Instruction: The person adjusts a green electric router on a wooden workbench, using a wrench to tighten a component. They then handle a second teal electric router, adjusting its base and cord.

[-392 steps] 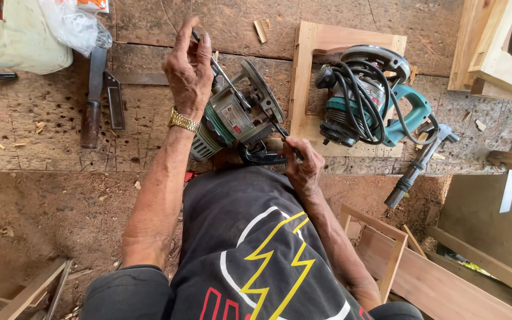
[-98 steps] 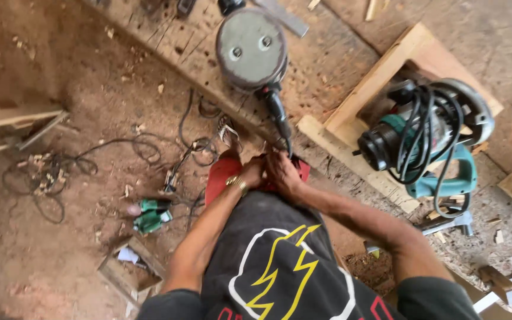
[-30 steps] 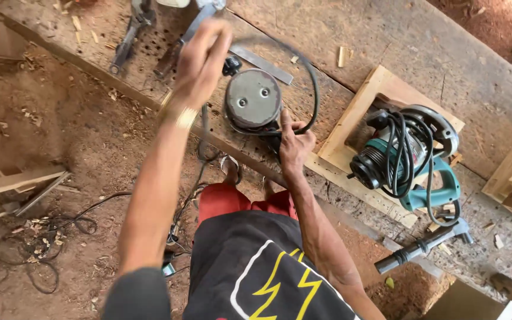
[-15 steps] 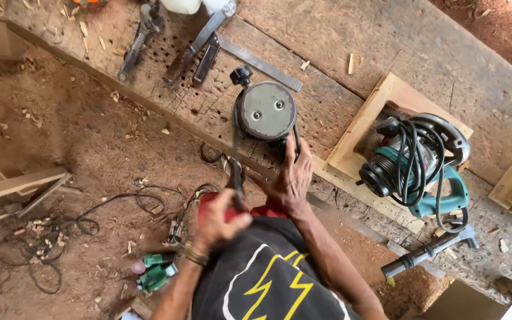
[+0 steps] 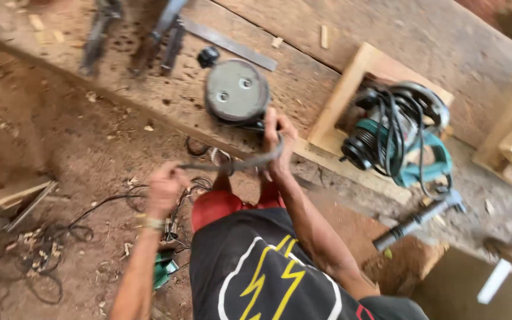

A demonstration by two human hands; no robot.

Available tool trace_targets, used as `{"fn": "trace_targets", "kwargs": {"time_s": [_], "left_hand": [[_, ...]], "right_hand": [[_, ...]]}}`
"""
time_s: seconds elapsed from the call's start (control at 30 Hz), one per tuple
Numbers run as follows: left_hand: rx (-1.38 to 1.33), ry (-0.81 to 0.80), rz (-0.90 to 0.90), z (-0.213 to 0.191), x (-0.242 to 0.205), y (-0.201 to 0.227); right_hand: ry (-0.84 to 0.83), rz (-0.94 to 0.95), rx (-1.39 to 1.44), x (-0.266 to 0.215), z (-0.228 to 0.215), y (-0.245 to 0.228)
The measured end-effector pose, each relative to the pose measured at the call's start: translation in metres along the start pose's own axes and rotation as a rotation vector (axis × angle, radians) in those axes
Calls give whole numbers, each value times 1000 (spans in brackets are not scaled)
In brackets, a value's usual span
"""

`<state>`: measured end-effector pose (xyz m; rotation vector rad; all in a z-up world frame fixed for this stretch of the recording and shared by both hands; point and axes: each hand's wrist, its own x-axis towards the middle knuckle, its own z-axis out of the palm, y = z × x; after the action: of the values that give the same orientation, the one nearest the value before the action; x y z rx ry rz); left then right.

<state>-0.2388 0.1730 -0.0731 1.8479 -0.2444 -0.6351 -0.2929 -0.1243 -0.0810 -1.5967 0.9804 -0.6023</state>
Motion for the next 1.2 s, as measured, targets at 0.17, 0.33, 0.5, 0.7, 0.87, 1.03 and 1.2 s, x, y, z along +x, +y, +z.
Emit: {"fn": "trace_targets", "kwargs": {"time_s": [0.17,0.33,0.5,0.7,0.87,1.03,1.2], "left_hand": [[-284,-80,393,-31,87,188],[175,308,735,31,264,108],[603,280,31,41,218,-32],[-83,-343,-120,58,-13,102],[-206,-636,76,107,-38,92],[21,-1000,57,138,-7,-20],[201,-279,328,74,17,-87]], "right_hand": [[46,7,-15,6,1,-24],[54,8,-215,-3,-2,-21],[159,-180,-214,-4,6,-3],[-188,-661,-323,-13,-22,6],[-165,-927,-508,-24,-19,-83],[-50,-775,-433,-11,2,-9],[2,-197,-152,0,1,-28]]}}
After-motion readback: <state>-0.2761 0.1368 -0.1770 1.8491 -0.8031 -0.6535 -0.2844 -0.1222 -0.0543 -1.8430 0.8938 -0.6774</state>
